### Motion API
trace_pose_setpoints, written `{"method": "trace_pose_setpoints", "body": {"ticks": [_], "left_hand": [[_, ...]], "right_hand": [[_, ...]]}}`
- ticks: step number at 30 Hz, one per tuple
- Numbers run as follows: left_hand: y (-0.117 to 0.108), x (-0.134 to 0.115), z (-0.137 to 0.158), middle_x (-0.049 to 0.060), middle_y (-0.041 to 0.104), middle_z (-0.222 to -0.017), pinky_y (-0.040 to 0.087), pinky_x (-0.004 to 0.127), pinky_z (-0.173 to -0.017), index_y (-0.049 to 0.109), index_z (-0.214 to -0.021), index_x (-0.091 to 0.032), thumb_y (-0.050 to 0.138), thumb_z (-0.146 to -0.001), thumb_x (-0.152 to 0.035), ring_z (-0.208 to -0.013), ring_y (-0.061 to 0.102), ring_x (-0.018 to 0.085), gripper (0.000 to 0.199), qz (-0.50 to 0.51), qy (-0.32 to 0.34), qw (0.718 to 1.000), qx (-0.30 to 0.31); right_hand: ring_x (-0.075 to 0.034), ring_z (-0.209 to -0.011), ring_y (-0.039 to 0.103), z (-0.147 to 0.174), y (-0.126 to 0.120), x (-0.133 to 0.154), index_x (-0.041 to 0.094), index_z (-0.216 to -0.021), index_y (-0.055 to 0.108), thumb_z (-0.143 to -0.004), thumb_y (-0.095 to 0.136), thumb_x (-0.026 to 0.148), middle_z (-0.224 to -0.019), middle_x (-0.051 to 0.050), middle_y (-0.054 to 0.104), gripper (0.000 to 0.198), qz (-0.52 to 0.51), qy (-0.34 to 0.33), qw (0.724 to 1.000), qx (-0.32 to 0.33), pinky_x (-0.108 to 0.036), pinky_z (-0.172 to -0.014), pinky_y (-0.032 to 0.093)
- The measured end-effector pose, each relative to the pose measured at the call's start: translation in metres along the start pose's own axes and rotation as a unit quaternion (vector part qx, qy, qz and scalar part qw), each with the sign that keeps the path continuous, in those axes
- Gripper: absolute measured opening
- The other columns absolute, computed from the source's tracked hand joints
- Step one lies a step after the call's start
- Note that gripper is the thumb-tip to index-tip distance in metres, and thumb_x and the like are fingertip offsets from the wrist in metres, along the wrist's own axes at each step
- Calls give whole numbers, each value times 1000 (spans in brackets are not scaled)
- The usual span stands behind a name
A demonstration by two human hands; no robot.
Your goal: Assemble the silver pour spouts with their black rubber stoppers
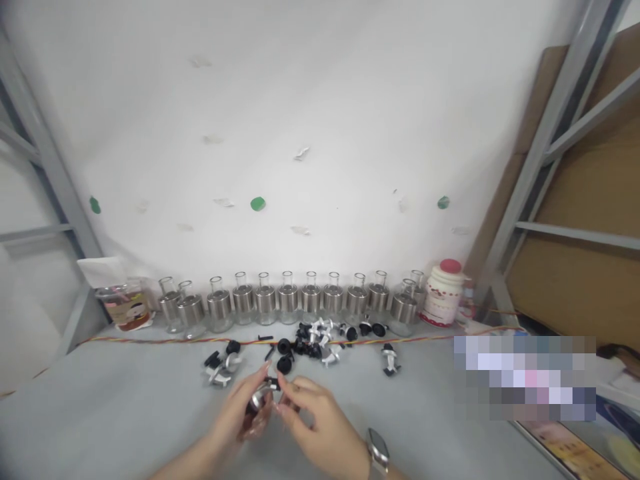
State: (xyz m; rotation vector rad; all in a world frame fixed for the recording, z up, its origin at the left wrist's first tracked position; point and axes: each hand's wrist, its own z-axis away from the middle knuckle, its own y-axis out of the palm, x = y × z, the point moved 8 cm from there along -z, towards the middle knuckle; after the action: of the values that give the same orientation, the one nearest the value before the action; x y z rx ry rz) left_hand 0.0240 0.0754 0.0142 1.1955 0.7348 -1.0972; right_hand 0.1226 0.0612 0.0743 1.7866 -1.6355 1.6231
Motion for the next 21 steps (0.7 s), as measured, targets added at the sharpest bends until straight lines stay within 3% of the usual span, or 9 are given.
{"method": "trace_pose_setpoints", "body": {"ticks": [5,10,13,14,17,21], "left_hand": [[8,18,-4,-7,38,-31,15,15,-24,47,-49,-15,38,-70,-65,-21,30,4,54,-48,-38,996,63],[6,31,-7,-6,50,-36,24,14,-24,46,-77,-19,30,-72,-67,-23,41,8,50,-110,-37,990,80],[0,35,-15,-5,55,-40,29,16,-25,40,-88,-21,28,-70,-69,-27,49,12,53,-119,-46,989,67],[-3,32,-18,-4,55,-42,29,16,-25,40,-89,-20,29,-69,-69,-28,50,12,54,-122,-34,990,57],[-10,18,-22,-5,54,-47,28,14,-25,45,-86,-18,34,-69,-67,-30,51,10,52,-125,12,992,20],[-13,9,-20,-6,51,-51,28,13,-26,49,-80,-16,36,-70,-64,-32,50,8,50,-129,25,991,3]], "right_hand": [[-14,-69,54,-4,-9,-15,20,-87,63,-84,44,30,-73,-2,58,21,12,26,998,-54,-24,-66,42],[-13,-58,54,-8,-5,-36,18,-72,62,-80,50,32,-66,0,58,20,-70,78,992,-73,-23,-58,43],[-12,-45,52,-12,-18,-60,15,-64,60,-69,61,38,-53,2,57,23,-217,131,957,-139,-24,-47,44],[-13,-43,51,-11,-29,-70,14,-59,60,-62,66,39,-48,2,55,26,-254,147,937,-190,-24,-44,43],[-11,-45,52,-9,-69,-94,15,-62,59,-61,66,41,-50,3,57,27,-264,158,904,-297,-23,-49,45],[-12,-48,55,8,-116,-127,18,-63,52,-60,64,45,-52,3,58,29,-269,181,840,-435,-24,-54,49]]}}
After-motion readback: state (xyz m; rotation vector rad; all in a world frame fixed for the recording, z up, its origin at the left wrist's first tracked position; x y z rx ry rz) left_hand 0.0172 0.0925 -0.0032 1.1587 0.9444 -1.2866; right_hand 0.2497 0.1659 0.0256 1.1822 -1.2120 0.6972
